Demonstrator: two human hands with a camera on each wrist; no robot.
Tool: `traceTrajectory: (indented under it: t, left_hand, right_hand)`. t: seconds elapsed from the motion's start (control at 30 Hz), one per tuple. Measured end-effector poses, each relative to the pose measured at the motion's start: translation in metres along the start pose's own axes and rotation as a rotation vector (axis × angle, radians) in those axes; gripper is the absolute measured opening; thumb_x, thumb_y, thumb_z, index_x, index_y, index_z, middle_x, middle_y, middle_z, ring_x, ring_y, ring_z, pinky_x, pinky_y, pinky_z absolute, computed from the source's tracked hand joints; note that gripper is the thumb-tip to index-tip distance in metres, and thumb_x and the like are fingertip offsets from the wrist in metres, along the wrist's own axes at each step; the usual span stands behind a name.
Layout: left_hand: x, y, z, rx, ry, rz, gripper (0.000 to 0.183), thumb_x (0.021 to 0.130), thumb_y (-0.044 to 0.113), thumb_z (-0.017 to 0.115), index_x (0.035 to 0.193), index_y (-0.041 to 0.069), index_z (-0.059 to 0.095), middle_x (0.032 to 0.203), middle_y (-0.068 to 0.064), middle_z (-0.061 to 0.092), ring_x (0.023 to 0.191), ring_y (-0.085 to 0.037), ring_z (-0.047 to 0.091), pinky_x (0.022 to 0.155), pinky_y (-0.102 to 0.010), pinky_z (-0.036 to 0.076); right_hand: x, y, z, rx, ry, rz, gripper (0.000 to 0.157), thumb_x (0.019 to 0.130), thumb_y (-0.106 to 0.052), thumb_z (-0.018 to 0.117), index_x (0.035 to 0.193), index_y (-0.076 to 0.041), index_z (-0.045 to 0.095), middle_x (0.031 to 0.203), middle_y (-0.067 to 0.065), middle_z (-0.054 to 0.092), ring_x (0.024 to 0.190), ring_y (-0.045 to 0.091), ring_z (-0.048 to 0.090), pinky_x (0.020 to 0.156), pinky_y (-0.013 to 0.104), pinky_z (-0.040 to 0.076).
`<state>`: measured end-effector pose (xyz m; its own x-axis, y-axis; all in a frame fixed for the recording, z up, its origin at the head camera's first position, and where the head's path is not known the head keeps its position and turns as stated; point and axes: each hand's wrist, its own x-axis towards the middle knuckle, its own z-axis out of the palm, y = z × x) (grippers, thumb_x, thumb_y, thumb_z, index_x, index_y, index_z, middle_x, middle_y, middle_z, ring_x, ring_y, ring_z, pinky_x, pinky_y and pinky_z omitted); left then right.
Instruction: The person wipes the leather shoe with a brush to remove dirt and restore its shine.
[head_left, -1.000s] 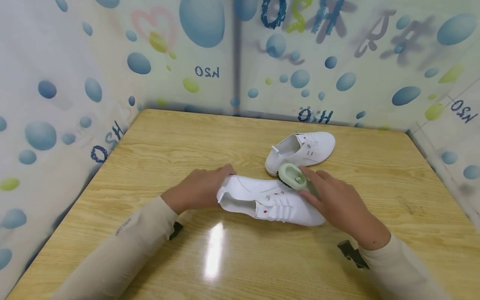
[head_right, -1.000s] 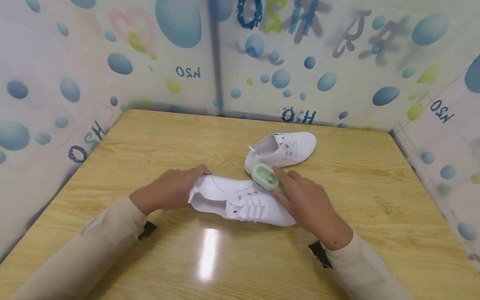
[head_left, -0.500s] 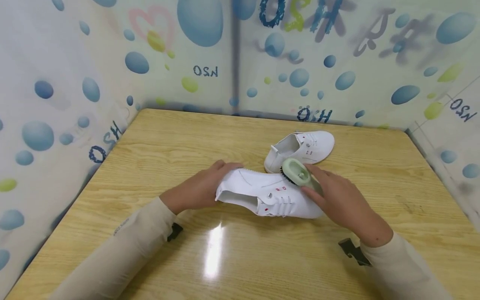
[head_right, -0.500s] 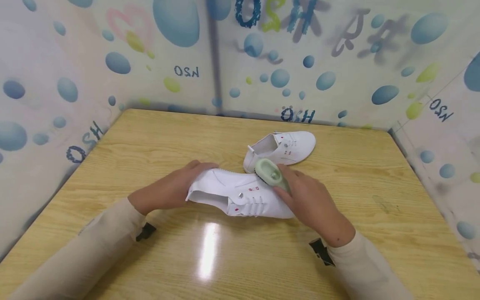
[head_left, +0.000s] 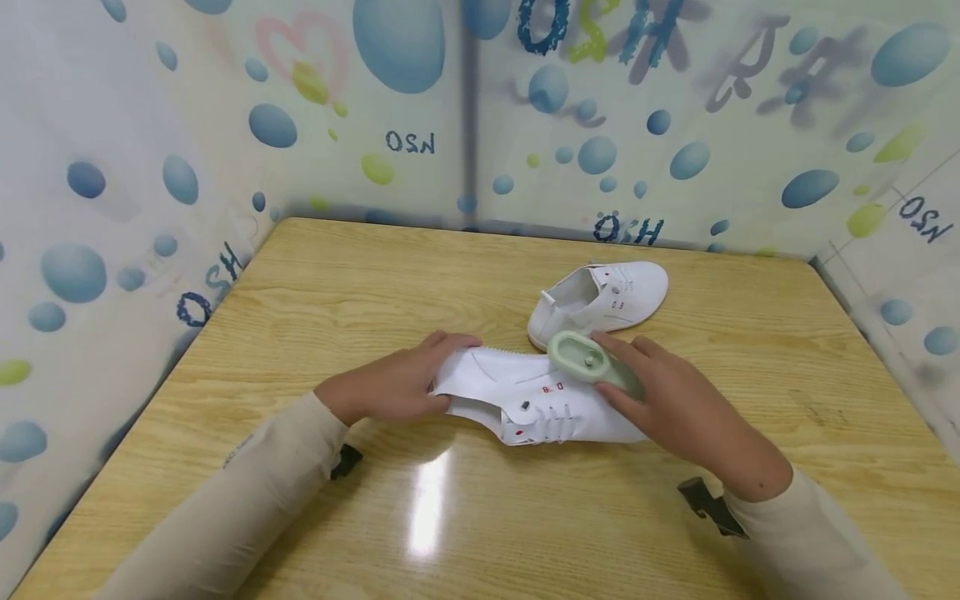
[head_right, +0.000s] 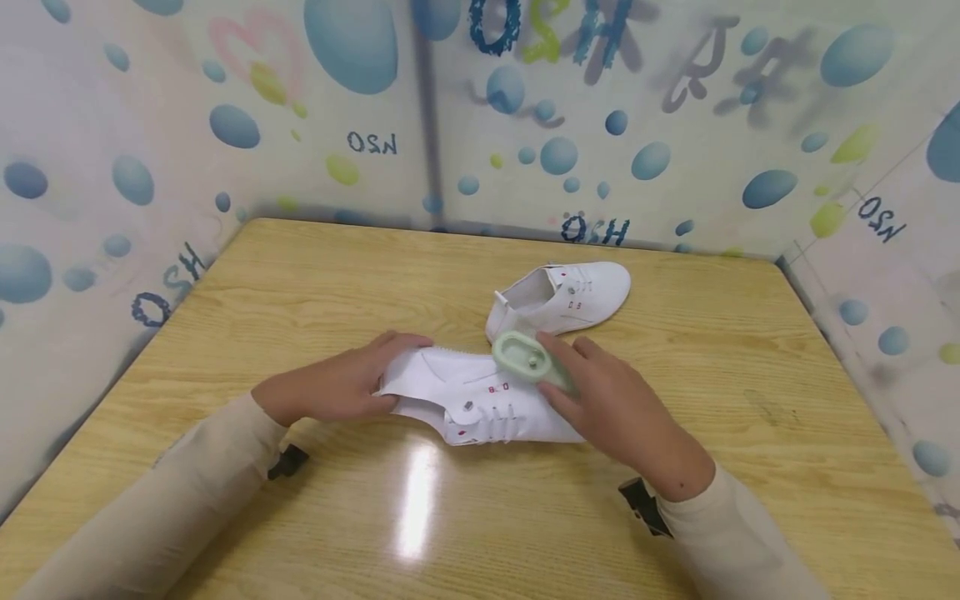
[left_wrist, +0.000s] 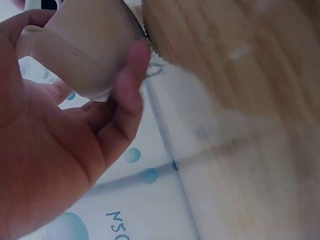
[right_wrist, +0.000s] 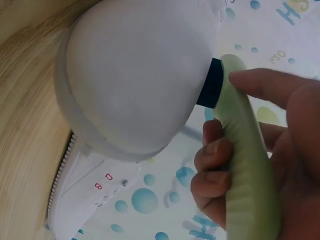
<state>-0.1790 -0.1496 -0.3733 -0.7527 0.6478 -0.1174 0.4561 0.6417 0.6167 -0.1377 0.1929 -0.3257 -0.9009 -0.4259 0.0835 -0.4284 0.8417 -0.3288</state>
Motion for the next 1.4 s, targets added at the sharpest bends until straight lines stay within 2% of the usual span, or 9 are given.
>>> traceTrajectory:
  t: [0.1,0.2,0.43,0.57,0.73,0.93,1.13,1.27,1.4]
  left_hand:
    - [0.000,0.000,-0.001,0.041,0.003,-0.010,0.080,0.085,0.019,0.064,0.157,0.020,0.026,0.143,-0.009,0.044,0.106,-0.021,0.054,0.094,-0.040,0.047]
    - [0.000,0.000,-0.002,0.021,-0.010,-0.010,0.080,0.086,0.018,0.063,0.157,0.017,0.027,0.140,-0.010,0.045,0.107,-0.021,0.053,0.096,-0.040,0.045]
    - [0.000,-0.003,-0.001,-0.101,-0.065,0.017,0.079,0.084,0.005,0.062,0.153,0.012,0.025,0.148,-0.014,0.036,0.129,-0.025,0.040,0.109,-0.046,0.035]
    - [0.001,-0.003,0.000,-0.125,-0.086,0.009,0.080,0.084,0.004,0.065,0.152,0.013,0.023,0.150,-0.013,0.034,0.132,-0.025,0.039,0.110,-0.046,0.034]
    - [0.001,-0.003,-0.001,-0.136,-0.095,-0.012,0.081,0.083,0.005,0.069,0.150,0.014,0.025,0.147,-0.010,0.038,0.127,-0.023,0.044,0.108,-0.042,0.037]
    - [0.001,-0.004,-0.001,-0.165,-0.109,-0.044,0.081,0.084,0.007,0.071,0.149,0.016,0.025,0.150,-0.006,0.038,0.127,-0.020,0.045,0.108,-0.040,0.036]
    - [0.000,-0.002,-0.002,-0.160,-0.113,-0.029,0.079,0.085,0.008,0.071,0.149,0.016,0.025,0.149,-0.007,0.041,0.125,-0.021,0.046,0.107,-0.041,0.037]
    - [0.002,-0.003,-0.002,-0.167,-0.121,-0.035,0.079,0.084,0.008,0.072,0.147,0.017,0.025,0.148,-0.004,0.042,0.126,-0.019,0.047,0.107,-0.040,0.037]
    - [0.002,-0.005,-0.001,-0.182,-0.127,-0.046,0.081,0.083,0.008,0.074,0.147,0.017,0.025,0.147,-0.003,0.042,0.123,-0.019,0.048,0.105,-0.039,0.039]
  right_hand:
    - [0.000,-0.002,0.003,0.040,0.031,-0.062,0.054,0.090,-0.013,0.068,0.141,-0.010,0.048,0.117,0.013,0.064,0.092,0.022,0.061,0.076,0.040,0.052]
    - [0.003,-0.007,0.007,0.043,0.048,-0.108,0.050,0.084,-0.005,0.065,0.132,-0.009,0.049,0.113,0.009,0.064,0.086,0.018,0.056,0.072,0.034,0.048]
    - [0.013,-0.025,0.019,-0.106,0.096,-0.226,0.050,0.086,-0.018,0.074,0.134,-0.015,0.059,0.119,0.010,0.068,0.098,0.023,0.067,0.072,0.040,0.055]
    - [0.019,-0.035,0.027,-0.166,0.125,-0.294,0.055,0.085,-0.022,0.080,0.137,-0.021,0.060,0.114,0.008,0.068,0.091,0.020,0.067,0.062,0.034,0.054]
    - [0.019,-0.038,0.027,-0.177,0.124,-0.283,0.058,0.085,-0.022,0.081,0.139,-0.026,0.060,0.108,0.005,0.067,0.081,0.017,0.062,0.058,0.029,0.049]
    - [0.012,-0.033,0.011,-0.137,0.068,-0.206,0.055,0.086,-0.020,0.080,0.137,-0.029,0.062,0.105,0.005,0.065,0.078,0.016,0.059,0.061,0.030,0.048]
    - [0.008,-0.028,-0.003,-0.110,0.014,-0.170,0.051,0.087,-0.016,0.076,0.136,-0.028,0.063,0.099,0.003,0.063,0.072,0.011,0.051,0.060,0.026,0.043]
    - [0.009,-0.030,0.004,-0.081,0.021,-0.171,0.052,0.088,-0.015,0.071,0.138,-0.028,0.061,0.102,0.004,0.063,0.073,0.011,0.050,0.061,0.025,0.042]
    - [0.014,-0.035,0.022,-0.089,0.056,-0.238,0.054,0.090,-0.016,0.070,0.141,-0.027,0.058,0.106,0.007,0.063,0.078,0.014,0.052,0.062,0.026,0.045]
